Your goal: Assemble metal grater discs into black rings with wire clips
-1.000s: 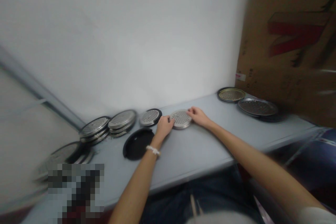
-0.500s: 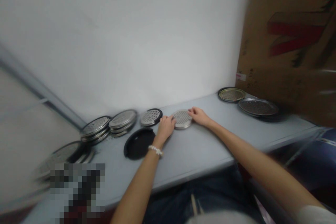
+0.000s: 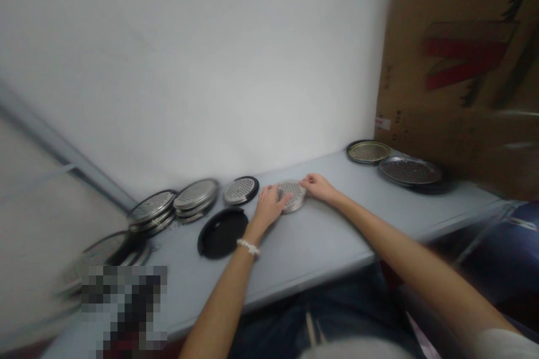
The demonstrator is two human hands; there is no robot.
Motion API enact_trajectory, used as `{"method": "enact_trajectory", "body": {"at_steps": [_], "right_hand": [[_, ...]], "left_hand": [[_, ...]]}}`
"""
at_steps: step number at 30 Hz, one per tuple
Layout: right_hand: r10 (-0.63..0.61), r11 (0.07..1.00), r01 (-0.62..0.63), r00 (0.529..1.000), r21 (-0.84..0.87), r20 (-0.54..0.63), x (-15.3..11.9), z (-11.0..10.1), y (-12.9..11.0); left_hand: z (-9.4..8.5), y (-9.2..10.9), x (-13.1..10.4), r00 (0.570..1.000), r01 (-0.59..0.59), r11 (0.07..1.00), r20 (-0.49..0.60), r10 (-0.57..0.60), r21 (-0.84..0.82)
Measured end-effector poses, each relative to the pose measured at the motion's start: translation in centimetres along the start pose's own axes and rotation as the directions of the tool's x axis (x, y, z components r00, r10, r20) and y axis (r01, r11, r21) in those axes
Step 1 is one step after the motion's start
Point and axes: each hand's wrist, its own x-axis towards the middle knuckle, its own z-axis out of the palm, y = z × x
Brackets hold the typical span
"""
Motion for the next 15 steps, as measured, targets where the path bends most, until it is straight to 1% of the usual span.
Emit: {"method": "enact_trajectory", "body": {"at_steps": [3,6,10,15], "right_hand": [[0.037,0.999,-0.037,0.999,0.010,0.022,-0.1,0.0,-0.1],[0.041,0.999,-0.042,0.998,0.020,0.046,-0.4,-0.2,-0.5],[0.038,0.998,-0.040,0.998,0.044,0.056,-1.1,-0.5,-1.1],[0.052,0.997,-0.058,0.994,0.058,0.092,-1.6,-0.5,-1.6]], "left_hand": [[0.0,0.5,-0.5,0.999,-0.035,0.999,0.038,0.034,0.033],[0.2,0.7,-0.9,0.994,-0.090,0.994,0.072,0.085,0.067],[0.2,0.4,-1.1,0.982,-0.140,0.986,0.139,0.127,0.087],[-0.3,0.0,-1.2,0.967,-0.201,0.976,0.174,0.184,0.085]]}}
